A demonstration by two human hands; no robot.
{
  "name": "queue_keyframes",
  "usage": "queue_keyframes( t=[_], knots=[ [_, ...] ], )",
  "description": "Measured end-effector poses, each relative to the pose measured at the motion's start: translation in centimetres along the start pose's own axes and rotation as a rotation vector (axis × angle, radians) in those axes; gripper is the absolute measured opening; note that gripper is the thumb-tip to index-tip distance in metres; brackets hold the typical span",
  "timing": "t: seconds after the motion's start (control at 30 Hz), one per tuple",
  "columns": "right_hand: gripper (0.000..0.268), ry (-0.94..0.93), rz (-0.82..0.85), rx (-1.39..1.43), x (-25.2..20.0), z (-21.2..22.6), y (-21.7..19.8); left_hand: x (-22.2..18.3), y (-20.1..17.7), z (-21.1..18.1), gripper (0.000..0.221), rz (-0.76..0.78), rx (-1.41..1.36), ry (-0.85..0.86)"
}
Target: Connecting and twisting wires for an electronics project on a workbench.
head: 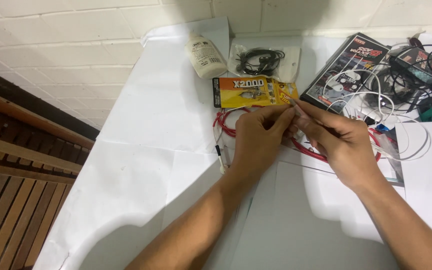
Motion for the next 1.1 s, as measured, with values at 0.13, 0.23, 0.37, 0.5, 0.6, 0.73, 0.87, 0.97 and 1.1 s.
queue_keyframes(
  t=[0.13,0.23,0.37,0.5,0.6,0.73,0.87,0.97,1.1],
  knots=[
    [0.039,0.006,-0.014,0.036,0.1,0.0,0.0,0.0,0.0,-0.1,0.018,0.016,-0.006,-0.046],
    [0.040,0.066,-0.040,-0.025,0.1,0.1,-0.2,-0.2,-0.1,-0.6,0.019,-0.009,0.072,-0.030],
    [0.042,0.029,0.004,0.055,0.1,-0.2,-0.1,0.0,-0.1,-0.1,0.020,-0.039,0.042,-0.045],
    [0.041,0.067,-0.021,0.063,0.1,-0.1,0.1,0.1,-0.2,-0.2,0.019,-0.037,-0.008,-0.050],
    [0.041,0.054,-0.004,0.057,0.1,-0.4,-0.1,0.0,-0.3,-0.4,0.017,-0.066,-0.043,-0.037],
    [0.042,0.076,0.014,0.020,0.1,-0.1,0.0,0.5,-0.1,0.9,0.018,-0.042,-0.063,-0.021],
    [0.041,0.077,-0.004,0.066,0.1,-0.2,-0.1,0.2,-0.2,0.2,0.018,-0.049,-0.061,-0.044],
    [0.042,0.068,0.015,0.068,0.1,-0.2,0.0,0.3,-0.4,0.0,0.019,-0.070,-0.041,-0.040],
    [0.038,0.047,-0.009,0.011,0.1,0.4,0.0,0.4,-0.3,0.1,0.020,-0.050,-0.003,-0.029]
  ],
)
Point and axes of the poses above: each hand's wrist, its own x-axis towards the middle knuckle, its own y-axis out of the palm, z = x × y, the point moved 5 cm from there along x, towards the middle knuckle, and after that the axes turned 2 degrees about -z, right-handed, at the moved point
